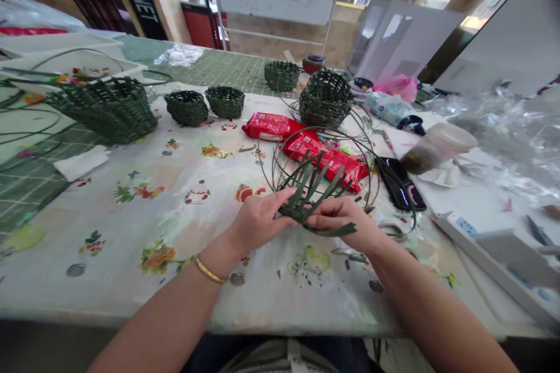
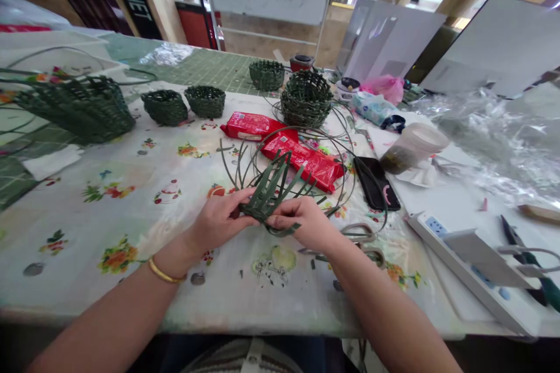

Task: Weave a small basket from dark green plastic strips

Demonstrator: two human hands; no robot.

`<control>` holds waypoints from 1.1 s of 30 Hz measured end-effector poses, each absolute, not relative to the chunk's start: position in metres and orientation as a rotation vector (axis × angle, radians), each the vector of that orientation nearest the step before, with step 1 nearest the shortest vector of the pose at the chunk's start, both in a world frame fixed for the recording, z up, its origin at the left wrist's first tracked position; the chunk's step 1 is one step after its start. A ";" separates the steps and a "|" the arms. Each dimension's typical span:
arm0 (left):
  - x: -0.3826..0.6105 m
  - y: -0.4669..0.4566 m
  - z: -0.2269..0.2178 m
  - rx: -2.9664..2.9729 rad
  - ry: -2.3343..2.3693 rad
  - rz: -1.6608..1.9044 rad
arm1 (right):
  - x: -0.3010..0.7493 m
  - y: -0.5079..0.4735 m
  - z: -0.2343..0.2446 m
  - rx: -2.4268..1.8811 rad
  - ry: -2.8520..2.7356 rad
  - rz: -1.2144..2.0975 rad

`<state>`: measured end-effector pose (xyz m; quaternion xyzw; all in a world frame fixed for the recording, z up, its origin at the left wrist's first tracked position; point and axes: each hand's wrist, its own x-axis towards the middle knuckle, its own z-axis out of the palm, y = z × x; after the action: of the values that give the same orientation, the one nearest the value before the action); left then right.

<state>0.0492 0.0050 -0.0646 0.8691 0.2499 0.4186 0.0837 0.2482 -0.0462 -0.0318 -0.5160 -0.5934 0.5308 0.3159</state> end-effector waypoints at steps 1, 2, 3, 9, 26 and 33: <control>0.048 0.005 -0.065 2.643 0.722 1.258 | 0.247 -0.046 -0.031 -1.360 -1.603 1.394; 0.047 0.004 -0.064 2.683 0.699 1.250 | 0.246 -0.047 -0.031 -1.360 -1.653 1.374; 0.046 0.004 -0.064 2.709 0.684 1.237 | 0.245 -0.047 -0.030 -1.359 -1.707 1.335; 0.053 0.007 -0.060 2.515 0.824 1.076 | 0.246 -0.047 -0.030 -1.375 -1.795 1.129; 0.053 0.003 -0.062 2.489 0.876 1.088 | 0.245 -0.039 -0.036 -1.451 -1.752 1.176; 0.060 0.000 -0.057 2.281 0.980 1.099 | 0.252 -0.034 -0.031 -1.366 -1.431 1.497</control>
<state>0.0602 0.0001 -0.0569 0.8211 0.3528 0.3957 0.2117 0.2518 -0.0345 -0.0313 -0.5209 -0.5457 0.5707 0.3243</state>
